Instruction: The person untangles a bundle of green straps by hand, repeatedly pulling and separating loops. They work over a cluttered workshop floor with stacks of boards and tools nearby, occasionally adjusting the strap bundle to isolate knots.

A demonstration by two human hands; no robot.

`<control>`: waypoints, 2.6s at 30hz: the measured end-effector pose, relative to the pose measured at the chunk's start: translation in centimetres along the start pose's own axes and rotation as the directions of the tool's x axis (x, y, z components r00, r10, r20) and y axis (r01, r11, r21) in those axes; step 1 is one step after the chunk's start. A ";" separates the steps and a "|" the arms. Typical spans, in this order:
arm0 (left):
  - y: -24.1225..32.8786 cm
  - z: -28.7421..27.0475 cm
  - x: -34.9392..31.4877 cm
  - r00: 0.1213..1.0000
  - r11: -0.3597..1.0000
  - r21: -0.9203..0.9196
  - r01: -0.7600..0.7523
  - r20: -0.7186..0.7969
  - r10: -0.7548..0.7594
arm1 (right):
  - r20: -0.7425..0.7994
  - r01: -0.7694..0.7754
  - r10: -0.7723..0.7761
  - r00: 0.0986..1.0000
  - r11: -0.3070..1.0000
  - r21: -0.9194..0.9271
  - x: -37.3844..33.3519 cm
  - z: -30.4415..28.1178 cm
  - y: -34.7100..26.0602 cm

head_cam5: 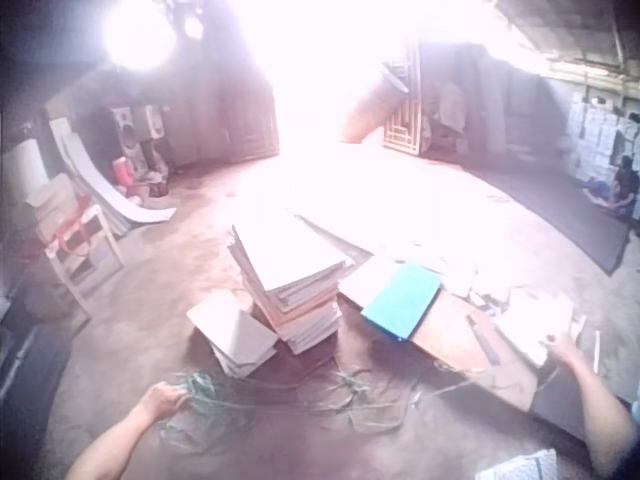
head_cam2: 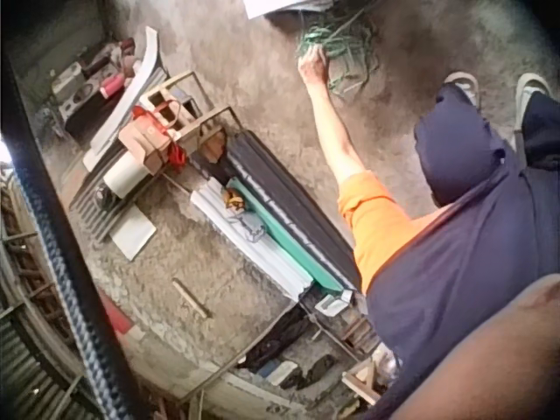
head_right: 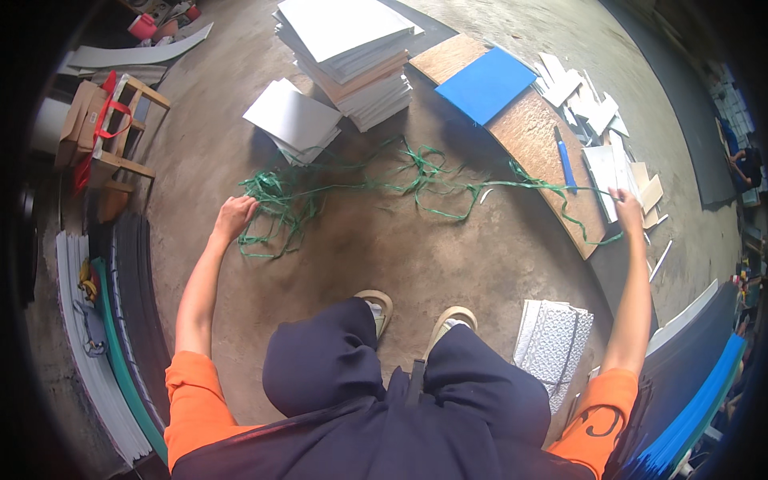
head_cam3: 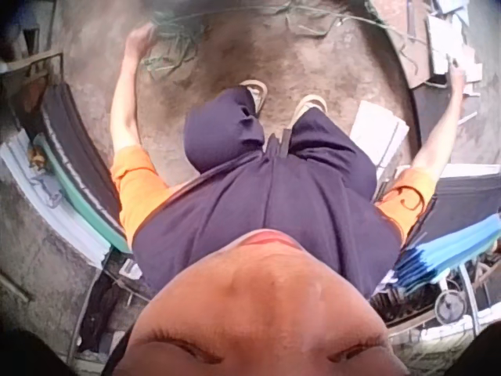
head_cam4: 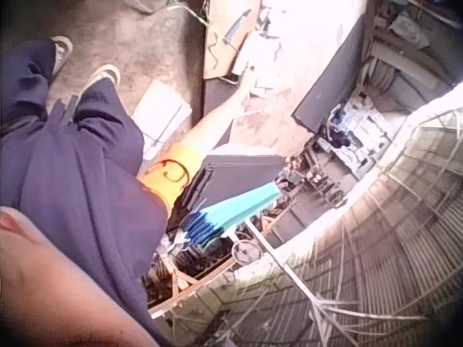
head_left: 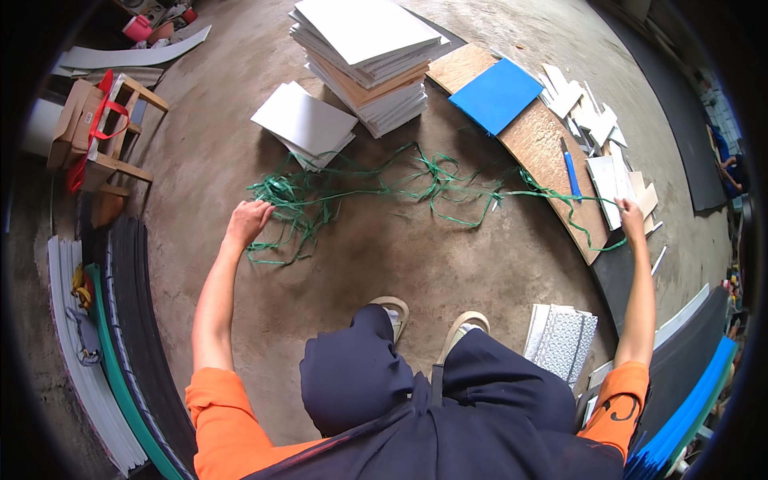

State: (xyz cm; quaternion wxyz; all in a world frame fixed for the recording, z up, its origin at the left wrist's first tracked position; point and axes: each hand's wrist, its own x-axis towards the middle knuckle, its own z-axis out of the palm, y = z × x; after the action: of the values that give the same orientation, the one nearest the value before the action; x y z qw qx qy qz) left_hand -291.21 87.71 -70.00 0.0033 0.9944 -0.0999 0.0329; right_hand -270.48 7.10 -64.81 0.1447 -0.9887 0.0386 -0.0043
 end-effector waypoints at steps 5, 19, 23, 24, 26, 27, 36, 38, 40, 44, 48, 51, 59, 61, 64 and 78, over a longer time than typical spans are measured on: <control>1.8 2.7 -5.1 0.983 0.969 0.232 0.088 0.137 -0.122 | 0.276 0.188 -0.139 0.951 0.969 -0.161 -3.8 7.0 -7.8; 8.3 1.3 5.6 0.995 0.995 0.041 -0.087 0.048 0.085 | 0.571 0.453 -0.238 0.786 0.849 -0.270 -6.5 12.2 -9.6; 14.5 5.0 10.0 0.849 0.874 -0.101 -0.475 0.208 0.485 | 0.609 0.542 -0.416 0.676 0.840 -0.028 -7.4 16.6 -18.1; 16.1 6.5 10.5 0.820 0.827 -0.132 -0.546 0.116 0.560 | 0.634 0.526 -0.404 0.659 0.851 -0.005 -7.9 18.0 -19.5; 20.0 7.8 11.9 0.810 0.797 -0.233 -0.558 0.056 0.584 | 0.614 0.564 -0.405 0.677 0.822 -0.080 -9.4 20.7 -21.4; 21.2 8.3 12.2 0.812 0.808 -0.202 -0.554 0.086 0.578 | 0.576 0.601 -0.446 0.685 0.793 -0.100 -10.3 22.0 -21.9; 19.6 10.9 8.9 0.751 0.749 -0.146 -0.647 0.045 0.658 | 0.416 0.789 -0.787 0.456 0.574 0.219 -13.1 20.4 -20.3; 19.3 9.4 9.0 0.788 0.761 -0.264 -0.592 0.007 0.616 | 0.291 0.745 -0.759 0.583 0.642 0.181 -12.7 20.7 -20.0; 19.1 8.4 9.7 0.928 0.895 -0.247 -0.371 -0.071 0.365 | 0.176 0.662 -0.686 0.706 0.728 0.179 -11.7 20.8 -21.6; 18.7 7.5 12.8 0.994 0.959 -0.269 -0.086 -0.081 0.067 | 0.280 0.649 -0.662 0.695 0.745 0.152 -10.1 22.1 -22.4; 17.0 9.1 13.6 0.973 0.986 -0.167 -0.006 0.227 0.045 | 0.423 0.571 -0.572 0.703 0.808 0.143 -8.1 21.8 -20.6; 14.5 9.2 12.9 0.938 0.982 -0.142 0.127 0.339 -0.072 | 0.344 0.017 -0.211 0.915 0.872 0.489 -4.6 18.2 -18.9; 5.2 5.5 11.6 0.686 0.659 -0.207 0.723 0.107 -0.720 | -0.032 -0.059 0.449 0.893 0.188 0.980 5.0 5.3 -4.0; 5.2 4.8 11.2 0.701 0.672 -0.219 0.708 0.100 -0.706 | 0.034 -0.122 0.411 0.911 0.189 0.974 4.6 6.0 -4.0; 6.8 4.9 11.2 0.752 0.710 -0.285 0.644 0.065 -0.656 | 0.115 -0.213 0.331 0.937 0.278 0.936 3.5 8.2 -6.8; 20.8 10.8 15.4 0.969 0.958 -0.147 -0.248 -0.055 0.243 | -0.083 -0.068 0.233 0.969 0.576 0.815 1.9 9.8 -9.5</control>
State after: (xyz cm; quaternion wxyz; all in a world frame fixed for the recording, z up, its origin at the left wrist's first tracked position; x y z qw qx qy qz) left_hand -279.65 64.10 -79.73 0.0770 0.9704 -0.2246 0.0433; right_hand -267.69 18.88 -71.49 0.5722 -0.8037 0.1295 -0.0988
